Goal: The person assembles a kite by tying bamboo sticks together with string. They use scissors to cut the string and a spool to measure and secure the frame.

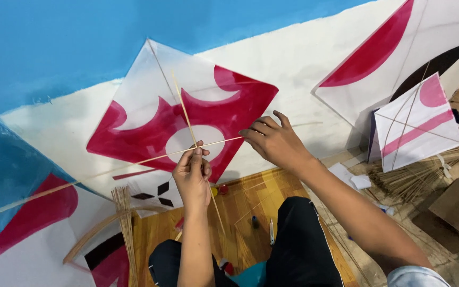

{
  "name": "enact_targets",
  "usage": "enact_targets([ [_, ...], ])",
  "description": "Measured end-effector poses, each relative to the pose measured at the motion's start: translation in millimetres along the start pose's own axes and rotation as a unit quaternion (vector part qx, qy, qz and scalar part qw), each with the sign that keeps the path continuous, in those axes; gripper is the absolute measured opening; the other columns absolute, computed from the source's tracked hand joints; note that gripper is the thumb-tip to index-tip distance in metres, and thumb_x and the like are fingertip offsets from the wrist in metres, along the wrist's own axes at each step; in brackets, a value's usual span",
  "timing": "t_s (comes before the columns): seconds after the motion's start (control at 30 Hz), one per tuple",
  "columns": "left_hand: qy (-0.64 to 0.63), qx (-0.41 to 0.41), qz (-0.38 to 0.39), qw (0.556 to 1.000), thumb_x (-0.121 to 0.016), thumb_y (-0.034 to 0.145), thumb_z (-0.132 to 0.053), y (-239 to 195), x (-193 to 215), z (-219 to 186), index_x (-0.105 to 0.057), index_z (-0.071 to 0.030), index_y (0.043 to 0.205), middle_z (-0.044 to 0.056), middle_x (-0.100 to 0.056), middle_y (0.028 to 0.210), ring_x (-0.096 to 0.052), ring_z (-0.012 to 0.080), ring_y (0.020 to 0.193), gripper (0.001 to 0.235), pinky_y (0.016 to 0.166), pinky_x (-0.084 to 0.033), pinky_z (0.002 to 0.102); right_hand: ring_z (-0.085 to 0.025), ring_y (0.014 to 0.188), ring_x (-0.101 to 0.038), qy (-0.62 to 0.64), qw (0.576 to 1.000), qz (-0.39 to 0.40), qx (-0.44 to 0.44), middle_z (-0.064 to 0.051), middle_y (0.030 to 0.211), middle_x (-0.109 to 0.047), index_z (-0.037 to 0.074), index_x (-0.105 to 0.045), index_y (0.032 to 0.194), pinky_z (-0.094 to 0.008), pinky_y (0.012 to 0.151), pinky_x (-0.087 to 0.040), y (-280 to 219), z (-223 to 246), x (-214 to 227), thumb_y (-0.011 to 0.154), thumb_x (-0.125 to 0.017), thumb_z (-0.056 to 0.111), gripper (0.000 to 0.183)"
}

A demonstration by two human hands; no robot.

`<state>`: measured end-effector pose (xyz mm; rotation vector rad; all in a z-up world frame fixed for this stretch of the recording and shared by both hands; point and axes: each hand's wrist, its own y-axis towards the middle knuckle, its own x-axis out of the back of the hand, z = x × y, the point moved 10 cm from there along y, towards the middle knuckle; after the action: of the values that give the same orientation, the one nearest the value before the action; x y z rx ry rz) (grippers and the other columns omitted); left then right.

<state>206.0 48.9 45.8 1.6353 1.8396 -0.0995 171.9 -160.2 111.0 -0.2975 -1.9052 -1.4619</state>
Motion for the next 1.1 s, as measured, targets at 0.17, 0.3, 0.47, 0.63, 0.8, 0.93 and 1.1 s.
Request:
enact_targets([
  [0.17, 0.025, 0.003, -0.004, 1.0, -0.065, 0.1, -0.005, 1, 16, 12, -0.07, 0.009, 0.12, 0.017, -0.067, 0.084, -0.046, 0.0084, 0.055, 0.025, 0.045, -0.032, 0.017, -0.02, 0.085, -0.072, 0.08, 0.996, 0.048, -0.009, 0.001, 0.082, -0.07, 0.024, -0.072, 0.11, -0.043, 0.083, -0.057, -10, 2, -21, 0.106, -0.055, 0.021, 0.017],
  [0.3, 0.026, 0.009, -0.012, 1.0, -0.065, 0.1, -0.004, 1, 28, 26, -0.069, 0.01, 0.123, 0.018, -0.067, 0.083, -0.043, 0.0082, 0.058, 0.027, 0.048, -0.032, 0.018, -0.023, 0.077, -0.072, 0.125, 0.991, 0.043, -0.028, -0.002, 0.079, -0.069, 0.021, -0.073, 0.11, -0.035, 0.07, -0.059, -12, 5, -22, 0.102, -0.058, 0.009, 0.021],
  [0.47, 0.05, 0.004, -0.02, 0.999, -0.064, 0.101, -0.004, 0, 35, 21, -0.069, 0.009, 0.125, 0.018, -0.068, 0.083, -0.046, 0.0096, 0.059, 0.028, 0.05, -0.035, 0.018, -0.026, 0.083, -0.075, 0.236, 0.965, 0.032, -0.114, -0.005, 0.087, -0.075, 0.018, -0.075, 0.11, -0.037, 0.072, -0.06, -13, -8, -37, 0.097, -0.063, 0.004, 0.023],
  [0.63, 0.074, 0.011, -0.025, 0.997, -0.061, 0.103, -0.01, -4, 53, 12, -0.068, 0.002, 0.129, 0.014, -0.067, 0.082, -0.051, 0.0081, 0.059, 0.029, 0.05, -0.039, 0.016, -0.029, 0.094, -0.074, 0.294, 0.938, 0.032, -0.18, -0.007, 0.099, -0.076, 0.014, -0.074, 0.118, -0.042, 0.081, -0.059, -38, -42, -90, 0.102, -0.059, 0.005, 0.024],
  [0.8, 0.047, -0.049, -0.031, 0.997, -0.055, 0.105, -0.005, -1, 58, -27, -0.065, 0.005, 0.13, 0.016, -0.062, 0.078, -0.047, 0.0107, 0.049, 0.029, 0.043, -0.035, 0.019, -0.027, 0.077, -0.064, 0.395, 0.863, 0.047, -0.312, -0.015, 0.082, -0.068, 0.005, -0.066, 0.126, -0.044, 0.077, -0.052, -102, -86, -198, 0.109, -0.042, 0.003, 0.029],
  [0.93, 0.075, -0.071, -0.047, 0.994, -0.056, 0.106, -0.008, 4, 71, -22, -0.064, 0.003, 0.133, 0.018, -0.063, 0.079, -0.046, 0.0106, 0.045, 0.029, 0.042, -0.036, 0.02, -0.043, 0.091, -0.07, 0.325, 0.9, 0.138, -0.255, -0.025, 0.09, -0.07, 0.0, -0.067, 0.122, -0.05, 0.082, -0.054, -156, -58, -286, 0.104, -0.054, 0.006, 0.023],
  [1.1, 0.067, -0.014, -0.068, 0.995, -0.056, 0.101, 0.003, 4, 78, 35, -0.07, 0.001, 0.125, 0.019, -0.073, 0.099, -0.058, 0.0143, 0.071, 0.028, 0.051, -0.041, 0.021, -0.044, 0.099, -0.069, 0.387, 0.798, 0.365, -0.284, -0.02, 0.095, -0.074, 0.002, -0.06, 0.132, -0.054, 0.09, -0.053, -267, 30, -394, 0.094, -0.051, 0.004, 0.039],
])
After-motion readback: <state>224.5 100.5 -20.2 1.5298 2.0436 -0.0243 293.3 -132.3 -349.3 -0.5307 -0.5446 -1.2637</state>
